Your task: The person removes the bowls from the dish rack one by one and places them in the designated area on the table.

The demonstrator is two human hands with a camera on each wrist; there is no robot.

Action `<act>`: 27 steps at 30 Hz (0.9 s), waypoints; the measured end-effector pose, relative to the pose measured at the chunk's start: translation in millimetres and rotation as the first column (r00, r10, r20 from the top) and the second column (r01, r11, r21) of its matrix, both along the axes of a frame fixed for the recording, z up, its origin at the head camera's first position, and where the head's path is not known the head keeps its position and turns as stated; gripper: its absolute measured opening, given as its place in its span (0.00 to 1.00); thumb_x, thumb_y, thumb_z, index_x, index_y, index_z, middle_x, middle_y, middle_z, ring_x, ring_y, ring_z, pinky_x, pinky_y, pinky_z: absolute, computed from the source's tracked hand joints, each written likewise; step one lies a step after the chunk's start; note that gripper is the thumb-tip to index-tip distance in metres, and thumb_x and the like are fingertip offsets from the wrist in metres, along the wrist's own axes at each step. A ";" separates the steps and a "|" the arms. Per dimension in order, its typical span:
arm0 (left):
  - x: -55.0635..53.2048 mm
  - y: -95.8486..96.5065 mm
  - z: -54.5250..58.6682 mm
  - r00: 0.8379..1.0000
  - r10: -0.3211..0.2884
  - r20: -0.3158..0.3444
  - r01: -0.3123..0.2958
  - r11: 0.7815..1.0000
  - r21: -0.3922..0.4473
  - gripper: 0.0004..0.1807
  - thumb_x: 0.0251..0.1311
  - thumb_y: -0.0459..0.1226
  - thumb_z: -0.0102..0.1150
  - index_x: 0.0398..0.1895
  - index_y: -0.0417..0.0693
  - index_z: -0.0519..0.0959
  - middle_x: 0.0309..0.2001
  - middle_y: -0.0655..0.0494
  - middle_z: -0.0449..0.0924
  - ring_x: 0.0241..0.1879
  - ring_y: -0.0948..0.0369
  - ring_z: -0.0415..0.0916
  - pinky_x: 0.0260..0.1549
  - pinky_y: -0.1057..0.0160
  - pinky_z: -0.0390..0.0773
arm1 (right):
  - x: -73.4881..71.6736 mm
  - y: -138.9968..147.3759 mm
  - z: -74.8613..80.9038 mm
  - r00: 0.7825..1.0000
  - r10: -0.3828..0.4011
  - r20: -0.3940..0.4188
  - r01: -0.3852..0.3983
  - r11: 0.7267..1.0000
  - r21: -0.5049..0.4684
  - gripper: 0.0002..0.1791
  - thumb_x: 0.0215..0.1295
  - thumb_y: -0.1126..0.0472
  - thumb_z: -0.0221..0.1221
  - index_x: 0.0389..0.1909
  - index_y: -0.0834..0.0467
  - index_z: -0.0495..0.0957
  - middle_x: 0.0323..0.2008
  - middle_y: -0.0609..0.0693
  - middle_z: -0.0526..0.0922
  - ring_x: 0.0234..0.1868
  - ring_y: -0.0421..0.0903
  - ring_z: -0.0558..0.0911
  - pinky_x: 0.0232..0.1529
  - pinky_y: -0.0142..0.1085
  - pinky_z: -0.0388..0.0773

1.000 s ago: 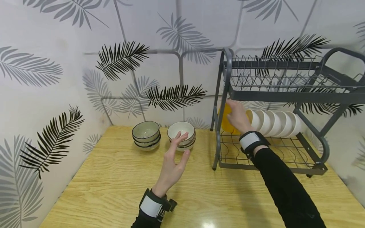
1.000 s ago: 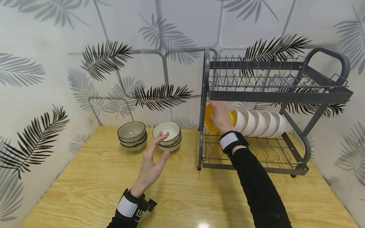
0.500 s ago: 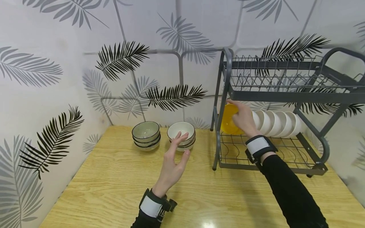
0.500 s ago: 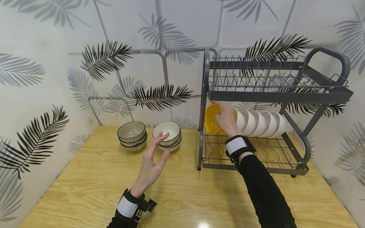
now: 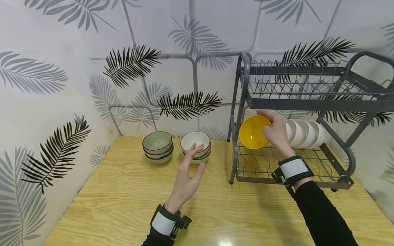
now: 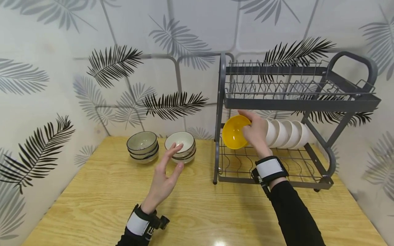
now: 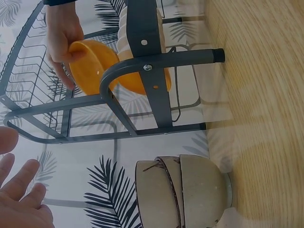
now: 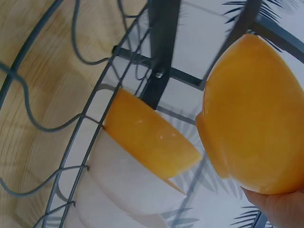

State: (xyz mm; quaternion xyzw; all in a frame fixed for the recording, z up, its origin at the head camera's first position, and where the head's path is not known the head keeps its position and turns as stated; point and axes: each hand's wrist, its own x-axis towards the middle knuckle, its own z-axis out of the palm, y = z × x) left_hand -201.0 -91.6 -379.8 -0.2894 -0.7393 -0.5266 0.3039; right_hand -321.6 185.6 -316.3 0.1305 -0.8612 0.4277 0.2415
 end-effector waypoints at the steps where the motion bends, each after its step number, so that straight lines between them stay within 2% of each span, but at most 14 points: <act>1: -2.9 -0.5 -4.1 1.000 -0.003 0.006 0.003 1.000 -0.001 0.24 0.61 0.22 0.53 0.61 0.35 0.68 0.64 0.43 0.70 0.69 0.50 0.53 0.65 0.38 0.55 | 2.1 1.5 1.1 1.000 -0.001 0.012 0.002 1.000 -0.023 0.36 0.46 0.86 0.41 0.59 0.68 0.73 0.56 0.66 0.76 0.58 0.62 0.71 0.56 0.58 0.73; 4: -1.6 0.4 -3.3 1.000 -0.004 0.013 0.004 1.000 -0.004 0.24 0.61 0.22 0.53 0.62 0.35 0.68 0.64 0.43 0.70 0.69 0.51 0.53 0.66 0.39 0.55 | 10.1 5.8 4.7 0.999 -0.002 0.054 0.007 0.996 -0.093 0.36 0.48 0.86 0.40 0.60 0.66 0.73 0.57 0.65 0.76 0.58 0.60 0.71 0.58 0.56 0.72; 7: 5.8 2.6 6.4 1.000 -0.011 0.013 0.011 1.000 -0.002 0.23 0.59 0.19 0.53 0.59 0.30 0.68 0.62 0.37 0.71 0.68 0.46 0.54 0.64 0.35 0.54 | 19.2 10.0 7.4 0.996 0.026 0.085 -0.012 0.987 -0.163 0.37 0.51 0.85 0.39 0.62 0.63 0.72 0.57 0.61 0.77 0.58 0.55 0.73 0.54 0.47 0.75; 8: 8.9 3.6 10.5 1.000 -0.012 0.011 0.012 1.000 -0.003 0.23 0.58 0.18 0.53 0.59 0.28 0.68 0.61 0.35 0.71 0.68 0.44 0.54 0.64 0.34 0.54 | 22.3 11.3 8.0 0.995 0.037 0.090 -0.021 0.984 -0.178 0.37 0.51 0.85 0.38 0.62 0.62 0.72 0.57 0.61 0.77 0.57 0.54 0.73 0.50 0.42 0.75; 11: 9.3 4.3 11.4 1.000 -0.022 0.012 0.023 1.000 -0.011 0.23 0.57 0.18 0.53 0.59 0.28 0.68 0.61 0.34 0.70 0.68 0.43 0.54 0.64 0.33 0.51 | 30.9 14.0 10.3 0.991 0.075 0.106 -0.049 0.972 -0.232 0.38 0.51 0.84 0.38 0.63 0.61 0.72 0.56 0.60 0.78 0.55 0.51 0.75 0.36 0.32 0.72; 15: 10.0 5.4 12.4 0.999 -0.031 0.009 0.031 0.999 -0.024 0.24 0.57 0.18 0.53 0.59 0.28 0.68 0.62 0.35 0.70 0.68 0.44 0.53 0.66 0.35 0.47 | 40.8 15.1 13.5 0.985 0.117 0.125 -0.074 0.949 -0.306 0.39 0.49 0.85 0.38 0.64 0.62 0.70 0.56 0.61 0.77 0.55 0.51 0.75 0.27 0.27 0.72; 17: 10.3 5.8 12.7 0.999 -0.042 -0.003 0.042 0.999 -0.031 0.24 0.57 0.19 0.53 0.59 0.29 0.67 0.62 0.35 0.69 0.69 0.44 0.52 0.67 0.36 0.46 | 46.5 14.9 14.4 0.983 0.129 0.132 -0.080 0.943 -0.323 0.40 0.48 0.86 0.38 0.65 0.63 0.69 0.56 0.60 0.78 0.54 0.51 0.75 0.27 0.26 0.74; 20: 6.0 6.2 6.8 0.997 -0.064 -0.032 0.063 0.997 -0.047 0.24 0.58 0.20 0.54 0.60 0.30 0.67 0.63 0.35 0.69 0.69 0.45 0.51 0.68 0.37 0.44 | 56.0 12.6 14.1 0.983 0.133 0.128 -0.084 0.940 -0.332 0.40 0.47 0.87 0.38 0.63 0.65 0.70 0.54 0.56 0.80 0.53 0.51 0.76 0.30 0.24 0.78; 22: 3.0 6.4 2.6 0.995 -0.084 -0.050 0.081 0.995 -0.063 0.25 0.58 0.21 0.55 0.60 0.31 0.67 0.64 0.37 0.68 0.70 0.46 0.50 0.68 0.38 0.44 | 62.3 9.3 11.9 0.980 0.153 0.125 -0.099 0.928 -0.360 0.39 0.47 0.88 0.38 0.62 0.65 0.71 0.51 0.51 0.82 0.53 0.51 0.75 0.32 0.24 0.80; 24: 0.8 6.9 -1.2 0.993 -0.097 -0.074 0.090 0.992 -0.088 0.25 0.59 0.23 0.55 0.61 0.33 0.67 0.65 0.38 0.67 0.70 0.46 0.50 0.69 0.39 0.44 | 67.9 4.5 7.7 0.975 0.187 0.120 -0.125 0.908 -0.400 0.38 0.47 0.88 0.38 0.61 0.66 0.73 0.49 0.47 0.83 0.55 0.52 0.74 0.31 0.24 0.80; 27: 2.3 8.3 -0.3 0.986 -0.123 -0.113 0.106 0.983 -0.147 0.24 0.60 0.26 0.56 0.61 0.36 0.68 0.66 0.39 0.66 0.70 0.46 0.50 0.69 0.39 0.45 | 75.2 -3.8 -3.2 0.962 0.246 0.118 -0.168 0.875 -0.453 0.37 0.46 0.88 0.38 0.60 0.67 0.73 0.48 0.45 0.84 0.59 0.52 0.71 0.29 0.25 0.80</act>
